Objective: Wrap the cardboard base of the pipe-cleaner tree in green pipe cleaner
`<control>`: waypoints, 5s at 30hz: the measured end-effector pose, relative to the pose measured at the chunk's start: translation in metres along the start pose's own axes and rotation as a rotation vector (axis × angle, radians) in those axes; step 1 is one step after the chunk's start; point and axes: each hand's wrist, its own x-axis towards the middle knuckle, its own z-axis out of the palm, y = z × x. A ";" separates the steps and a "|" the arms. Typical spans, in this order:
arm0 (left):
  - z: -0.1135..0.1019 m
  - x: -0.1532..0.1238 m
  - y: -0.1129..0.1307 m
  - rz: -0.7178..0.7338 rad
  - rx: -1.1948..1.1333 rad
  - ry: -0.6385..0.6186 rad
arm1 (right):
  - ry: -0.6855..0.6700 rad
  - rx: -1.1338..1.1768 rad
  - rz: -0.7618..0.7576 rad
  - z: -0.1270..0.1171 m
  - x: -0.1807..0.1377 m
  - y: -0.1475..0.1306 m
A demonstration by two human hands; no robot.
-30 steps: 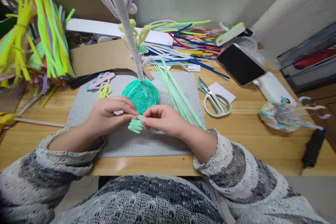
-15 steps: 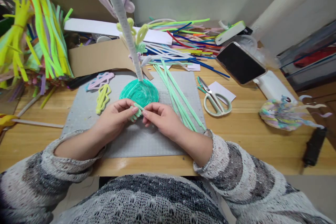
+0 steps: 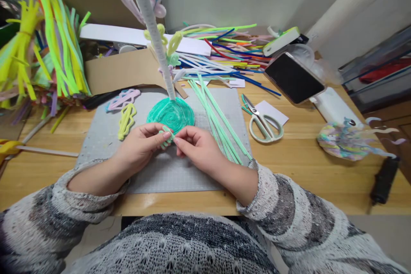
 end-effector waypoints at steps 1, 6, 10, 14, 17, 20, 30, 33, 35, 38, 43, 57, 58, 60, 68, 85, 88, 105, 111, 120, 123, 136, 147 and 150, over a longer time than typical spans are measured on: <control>0.000 0.000 0.000 -0.002 0.000 0.007 | 0.004 -0.003 -0.005 0.000 0.000 0.000; -0.001 0.000 -0.001 0.002 0.015 0.012 | 0.000 -0.014 -0.008 0.000 0.000 0.002; 0.000 0.001 0.003 -0.027 -0.045 -0.035 | -0.062 -0.020 -0.045 -0.001 -0.001 0.003; 0.000 0.001 0.008 -0.096 -0.218 -0.133 | -0.007 -0.153 -0.281 -0.003 -0.002 0.005; 0.001 0.000 0.008 -0.124 -0.279 -0.191 | 0.060 -0.398 -0.607 -0.004 -0.003 0.005; 0.003 -0.001 0.004 -0.155 -0.311 -0.192 | 0.116 -0.562 -0.807 -0.003 -0.005 0.004; 0.008 -0.006 0.003 -0.121 -0.259 -0.167 | 0.247 -0.763 -0.845 -0.003 -0.011 0.004; 0.008 -0.006 0.003 -0.110 -0.245 -0.167 | 0.238 -0.778 -0.863 -0.003 -0.010 0.003; 0.008 -0.006 0.002 -0.101 -0.234 -0.168 | 0.225 -0.778 -0.861 -0.003 -0.010 0.003; 0.006 -0.006 0.000 -0.096 -0.212 -0.156 | 0.223 -0.784 -0.850 -0.003 -0.010 0.003; 0.005 -0.006 -0.002 -0.101 -0.205 -0.117 | 0.235 -0.821 -0.866 -0.003 -0.010 0.001; 0.007 -0.006 0.000 -0.118 -0.198 -0.105 | 0.258 -0.859 -0.899 -0.002 -0.010 0.001; 0.007 -0.006 0.000 -0.120 -0.202 -0.102 | 0.260 -0.854 -0.895 -0.002 -0.010 0.002; 0.007 -0.006 0.000 -0.129 -0.217 -0.092 | 0.260 -0.851 -0.887 -0.002 -0.011 0.001; 0.005 -0.005 0.000 -0.149 -0.214 -0.179 | 0.190 -0.875 -0.872 -0.003 -0.011 -0.004; 0.002 -0.003 0.000 -0.161 -0.155 -0.141 | 0.015 -0.758 -0.782 -0.011 -0.001 0.000; 0.001 -0.002 0.001 -0.158 -0.147 -0.115 | -0.003 -0.716 -0.761 -0.014 0.001 0.001; -0.008 0.004 0.006 -0.162 -0.056 -0.185 | 0.013 -0.238 -0.388 -0.019 0.006 0.003; -0.006 0.002 0.005 -0.205 -0.075 -0.327 | -0.026 -0.185 -0.297 -0.018 0.008 0.006; -0.007 -0.001 0.005 -0.208 -0.058 -0.440 | -0.075 -0.171 -0.253 -0.014 0.007 0.003; -0.008 -0.001 0.004 -0.242 -0.049 -0.454 | -0.101 -0.172 -0.241 -0.014 0.007 0.003; -0.007 -0.001 0.007 -0.277 0.057 -0.404 | -0.104 -0.122 -0.176 -0.015 0.008 0.001; -0.006 0.000 0.003 -0.031 0.255 -0.292 | -0.032 -0.001 -0.055 -0.012 0.007 -0.004; -0.001 0.000 0.005 -0.042 0.150 -0.330 | 0.030 0.069 -0.040 -0.013 0.009 -0.004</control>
